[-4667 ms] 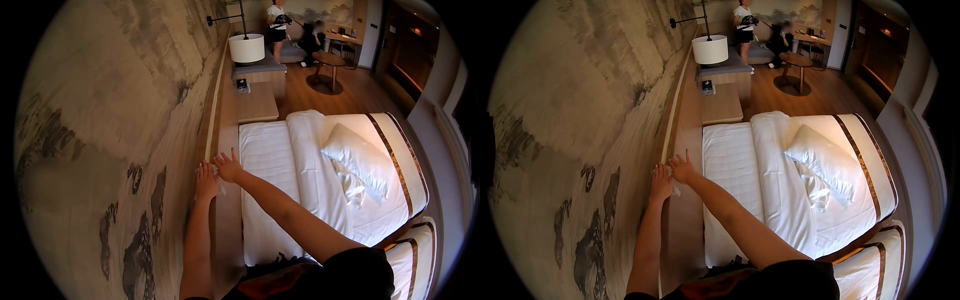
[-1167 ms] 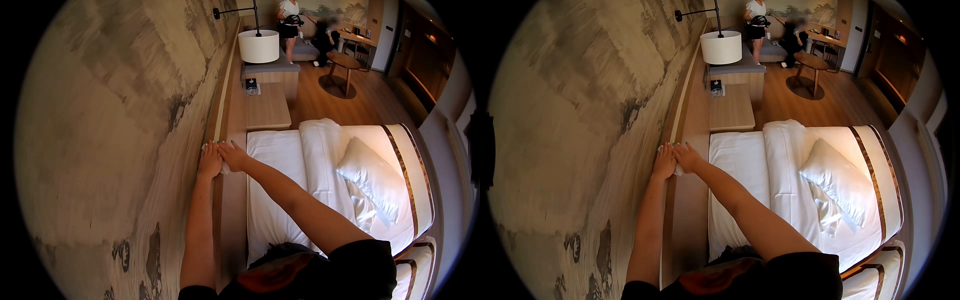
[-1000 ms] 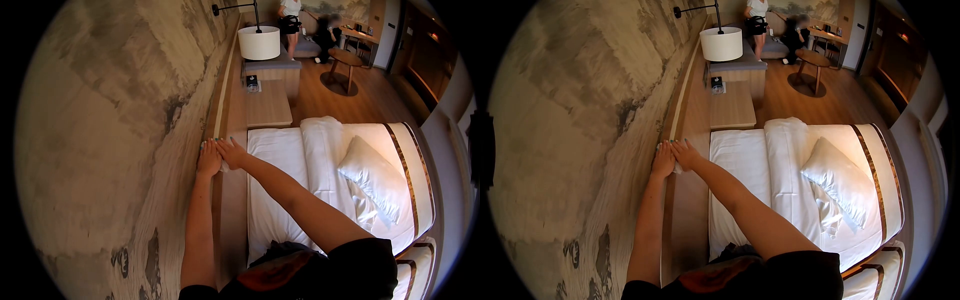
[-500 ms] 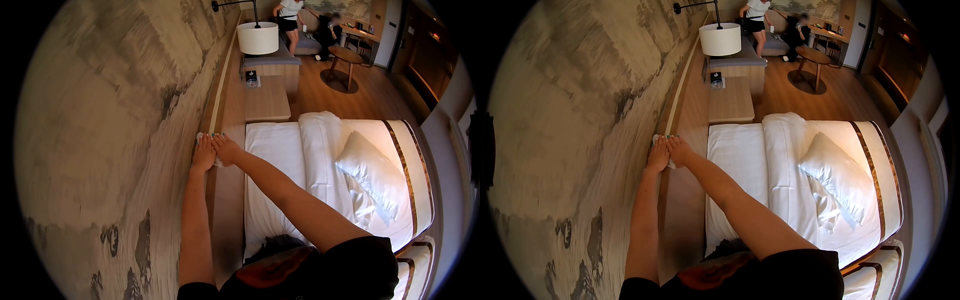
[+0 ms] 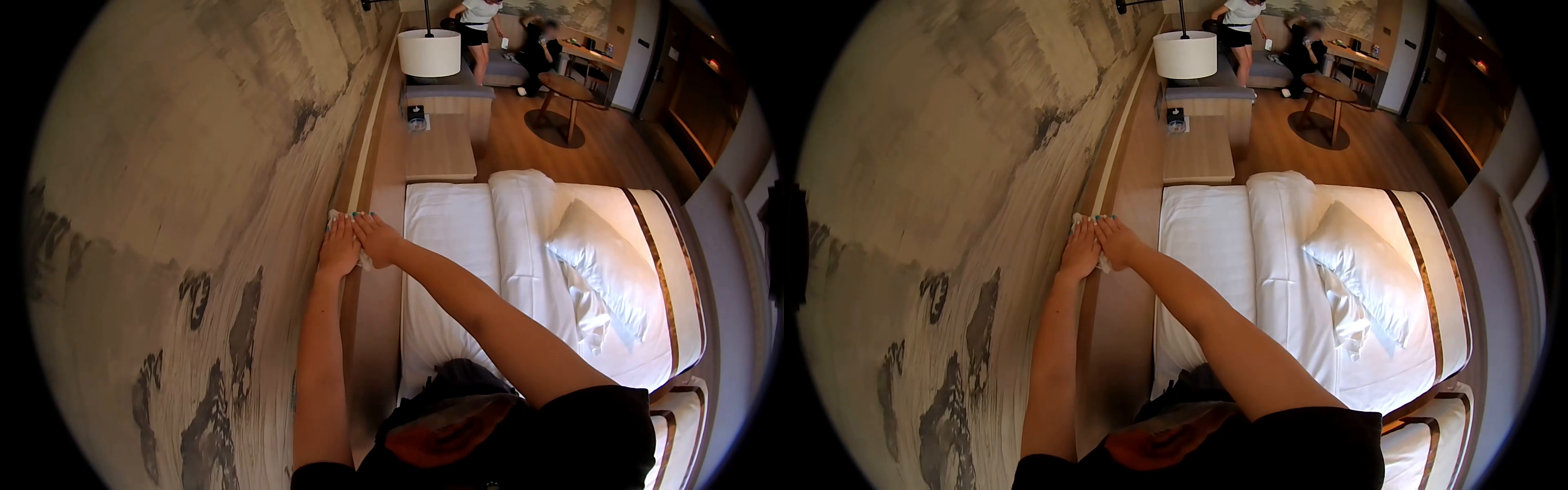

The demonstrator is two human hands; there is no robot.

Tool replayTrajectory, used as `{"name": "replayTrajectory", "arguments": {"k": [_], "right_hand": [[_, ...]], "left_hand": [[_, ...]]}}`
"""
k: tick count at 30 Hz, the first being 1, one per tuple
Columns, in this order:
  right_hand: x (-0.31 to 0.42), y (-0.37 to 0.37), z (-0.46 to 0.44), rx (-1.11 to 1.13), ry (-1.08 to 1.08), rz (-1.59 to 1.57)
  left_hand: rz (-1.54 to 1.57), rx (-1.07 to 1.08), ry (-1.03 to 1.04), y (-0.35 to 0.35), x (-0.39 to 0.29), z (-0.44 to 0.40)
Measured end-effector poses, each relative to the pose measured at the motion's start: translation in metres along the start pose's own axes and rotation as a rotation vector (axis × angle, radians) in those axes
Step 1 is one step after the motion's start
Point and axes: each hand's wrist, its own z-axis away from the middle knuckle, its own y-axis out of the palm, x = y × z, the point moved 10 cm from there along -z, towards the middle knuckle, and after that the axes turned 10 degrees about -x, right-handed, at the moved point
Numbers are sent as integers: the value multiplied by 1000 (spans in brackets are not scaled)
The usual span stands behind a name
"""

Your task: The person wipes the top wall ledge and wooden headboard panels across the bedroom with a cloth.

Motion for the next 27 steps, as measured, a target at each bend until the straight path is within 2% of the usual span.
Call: {"name": "replayTrajectory", "arguments": {"k": [4, 16, 27], "right_hand": [[27, -5, 18, -75, -8, 4], [78, -26, 61, -100, -65, -109], [42, -10, 49, -212, -83, -85]], "left_hand": [[2, -17, 11, -5, -1, 33], [-58, 38, 0, -21, -11, 103], [-20, -51, -16, -16, -13, 74]]}}
